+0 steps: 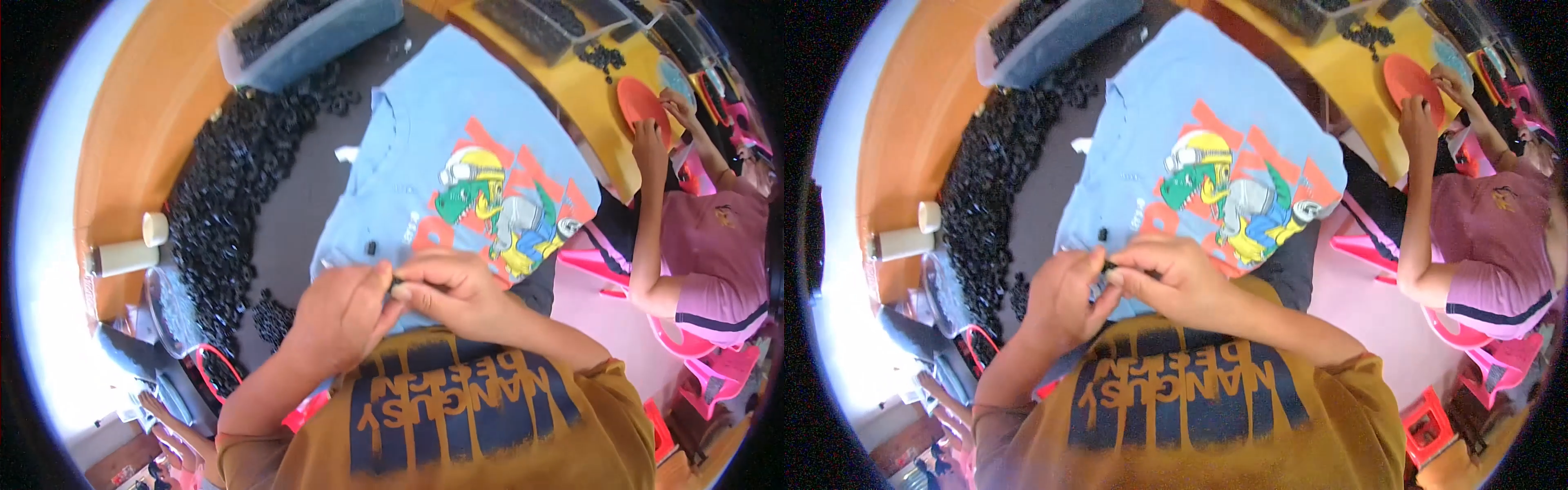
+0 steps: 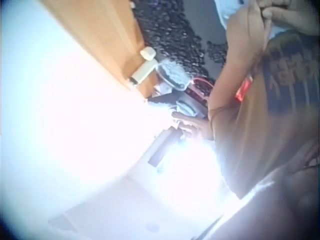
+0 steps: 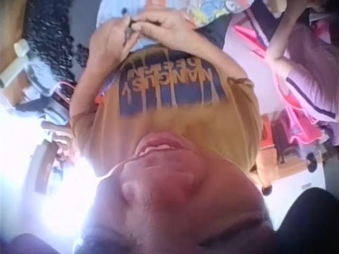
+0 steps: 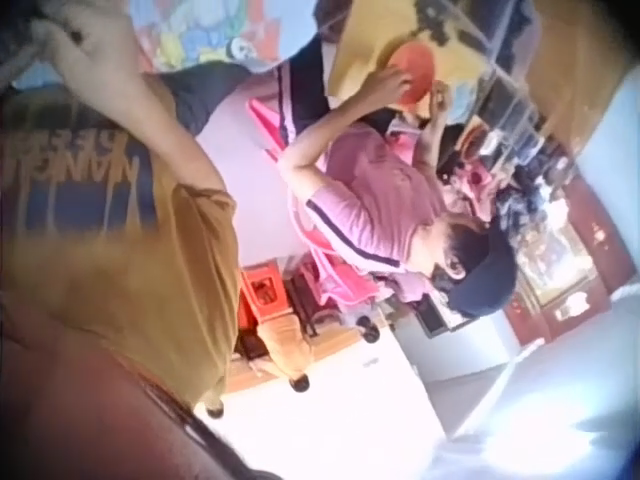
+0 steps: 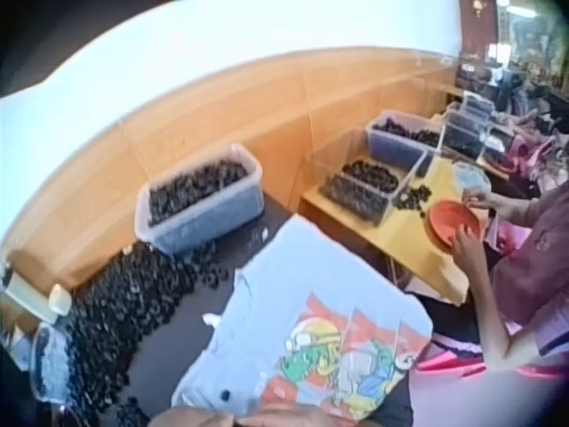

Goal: Manually assembling small black plastic cord locks by inserting metal springs into plastic housings.

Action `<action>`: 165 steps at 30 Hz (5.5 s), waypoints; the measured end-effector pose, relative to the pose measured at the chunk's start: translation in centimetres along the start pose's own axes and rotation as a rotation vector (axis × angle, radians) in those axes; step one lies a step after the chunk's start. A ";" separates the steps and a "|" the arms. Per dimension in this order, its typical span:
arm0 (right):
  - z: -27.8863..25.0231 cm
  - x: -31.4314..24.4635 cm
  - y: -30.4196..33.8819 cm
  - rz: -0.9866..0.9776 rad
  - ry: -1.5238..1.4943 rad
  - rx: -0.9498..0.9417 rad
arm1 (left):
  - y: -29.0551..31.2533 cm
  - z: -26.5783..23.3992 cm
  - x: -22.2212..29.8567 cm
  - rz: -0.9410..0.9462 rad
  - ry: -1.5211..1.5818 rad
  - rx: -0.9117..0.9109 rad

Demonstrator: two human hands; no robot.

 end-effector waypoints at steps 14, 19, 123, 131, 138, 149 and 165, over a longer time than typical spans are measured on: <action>0.0 -0.5 0.1 -0.080 -0.034 0.045 | -2.4 -2.6 -3.3 -0.225 0.089 0.165; 0.0 -0.5 0.5 -0.157 0.085 -0.005 | -10.2 -5.7 -12.0 -0.786 0.222 0.414; 0.2 1.1 0.2 0.140 -0.297 0.203 | -1.4 0.1 -2.5 -0.287 0.338 0.152; 0.0 0.8 0.3 -0.198 -0.189 0.288 | -0.8 1.2 -2.0 -0.460 0.595 0.147; -0.1 0.7 0.2 -0.241 -0.107 0.330 | -1.4 0.9 -2.0 -0.506 0.641 0.066; -0.1 0.7 0.6 -0.142 -0.100 0.254 | -2.2 0.5 -3.1 -0.512 0.394 0.219; -0.2 0.7 0.5 -0.026 -0.208 0.278 | -4.1 4.1 -6.2 -0.225 -0.151 0.049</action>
Point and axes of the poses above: each hand's wrist, its own y-axis away from the middle knuckle, its own z-axis out of the palm, x = y × z, the point moved 4 cm from there along -y, towards the middle knuckle, and after that the axes turned 14 degrees about x, right-handed, at the moved point
